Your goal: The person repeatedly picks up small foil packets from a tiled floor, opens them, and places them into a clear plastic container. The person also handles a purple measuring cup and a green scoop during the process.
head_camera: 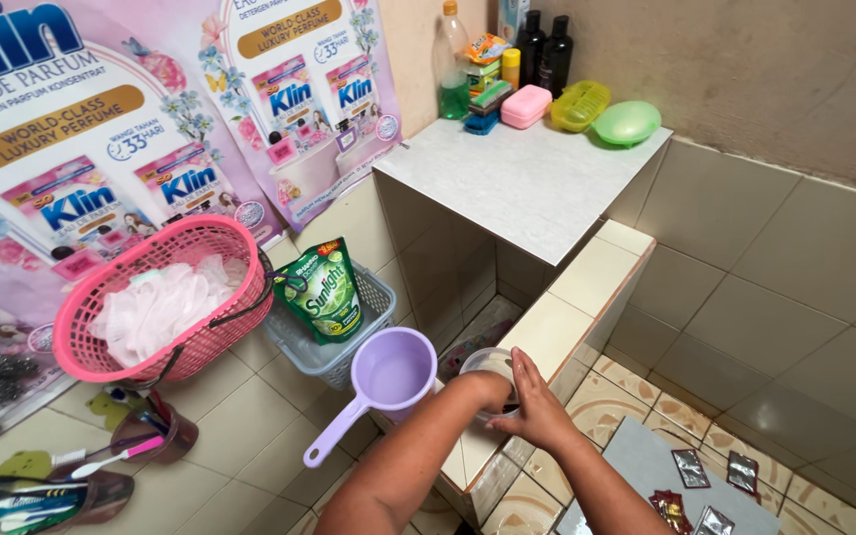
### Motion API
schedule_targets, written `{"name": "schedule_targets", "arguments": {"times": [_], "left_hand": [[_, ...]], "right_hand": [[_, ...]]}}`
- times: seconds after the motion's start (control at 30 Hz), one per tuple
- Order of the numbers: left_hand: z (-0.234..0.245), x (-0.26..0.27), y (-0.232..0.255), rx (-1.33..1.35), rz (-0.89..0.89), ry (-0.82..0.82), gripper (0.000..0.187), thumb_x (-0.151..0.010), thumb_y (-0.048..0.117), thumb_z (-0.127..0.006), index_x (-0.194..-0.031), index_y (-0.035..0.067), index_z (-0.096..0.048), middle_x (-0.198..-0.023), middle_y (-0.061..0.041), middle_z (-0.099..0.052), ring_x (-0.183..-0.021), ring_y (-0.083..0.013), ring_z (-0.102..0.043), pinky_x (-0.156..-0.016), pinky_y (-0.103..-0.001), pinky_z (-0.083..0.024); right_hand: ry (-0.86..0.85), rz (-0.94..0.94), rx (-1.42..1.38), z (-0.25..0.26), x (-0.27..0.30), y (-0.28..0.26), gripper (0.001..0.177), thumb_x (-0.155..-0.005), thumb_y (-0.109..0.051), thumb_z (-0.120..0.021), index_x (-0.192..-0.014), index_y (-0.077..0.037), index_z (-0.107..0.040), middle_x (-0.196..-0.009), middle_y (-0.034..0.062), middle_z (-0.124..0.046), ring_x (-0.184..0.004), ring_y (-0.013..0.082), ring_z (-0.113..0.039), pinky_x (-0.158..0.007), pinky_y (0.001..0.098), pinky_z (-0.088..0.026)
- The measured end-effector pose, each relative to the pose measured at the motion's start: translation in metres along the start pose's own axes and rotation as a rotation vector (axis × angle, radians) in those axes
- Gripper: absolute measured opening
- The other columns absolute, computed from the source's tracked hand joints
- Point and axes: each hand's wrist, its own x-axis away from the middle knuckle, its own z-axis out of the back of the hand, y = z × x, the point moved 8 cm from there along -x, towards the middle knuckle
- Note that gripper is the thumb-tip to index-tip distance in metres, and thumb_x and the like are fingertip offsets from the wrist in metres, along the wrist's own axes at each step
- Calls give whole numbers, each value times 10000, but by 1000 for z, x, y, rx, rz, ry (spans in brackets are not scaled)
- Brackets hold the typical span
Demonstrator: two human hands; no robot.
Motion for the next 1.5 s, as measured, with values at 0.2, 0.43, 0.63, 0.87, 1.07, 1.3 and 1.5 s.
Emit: {"name": "schedule_targets", "arguments": {"times": [0.2, 0.43, 0.63, 0.87, 1.07, 1.3, 1.5], "left_hand": [[31, 43, 11, 169, 238, 83, 386, -781, 165, -759, -1164, 112, -761, -1212, -187, -719, -1115, -357, -702, -929, -476, -551], [37, 63, 10, 167, 194, 159, 326, -853, 223, -710, -1135, 70, -768, -1165, -212, -731, -1079, -357, -715, -950, -459, -538], [59, 98, 9, 278, 7, 706, 438, -841, 35, -612, -1269, 100, -675, -1170, -193, -699, -1082, -395, -660, -897, -494, -519], [51, 146, 45, 324, -67, 952, 301, -927, 187, -677, -1184, 30, -677, -1073, -174, -729, -1023, -372, -666, -938, -498, -463], [48, 169, 55, 203, -145, 1026, 264, -940, 249, -682, -1124, 59, -692, -993, -118, -742, -964, -318, -664, -969, -473, -417], [49, 174, 47, 148, -255, 1026, 336, -884, 255, -722, -1154, 57, -701, -1059, -113, -746, -994, -299, -667, -984, -479, -415], [49, 178, 43, 181, -320, 1056, 318, -890, 204, -715, -1171, 55, -717, -1207, -128, -711, -1163, -293, -629, -1097, -508, -344]], "right_hand": [[21, 28, 6, -1, -3, -3, 1431, -588, -412, -977, -1603, -139, -6, -1662, 171, -145, -1526, 347, -236, -1207, 386, -304], [37, 45, -28, -8, -4, 4, 1450, -587, -419, -978, -1593, -140, 30, -1659, 185, -149, -1531, 354, -206, -1219, 394, -280], [43, 72, -40, -8, -3, 2, 1457, -595, -404, -976, -1592, -137, 52, -1676, 188, -127, -1543, 356, -172, -1224, 401, -264], [163, 234, -13, -11, -3, 5, 1277, -657, -196, -883, -1602, -96, -28, -1679, 198, -157, -1543, 389, -194, -1215, 441, -275], [228, 219, -66, -27, 0, 15, 1214, -691, -140, -812, -1624, -114, -35, -1692, 222, -117, -1538, 399, -236, -1212, 414, -318], [366, 83, -30, -48, 23, 15, 1149, -782, -151, -772, -1621, -117, 13, -1707, 191, -128, -1533, 390, -263, -1183, 413, -374], [300, -303, 53, -56, 94, 45, 1006, -882, -363, -779, -1605, -161, -109, -1617, 173, -328, -1415, 360, -429, -1127, 413, -422]]}}
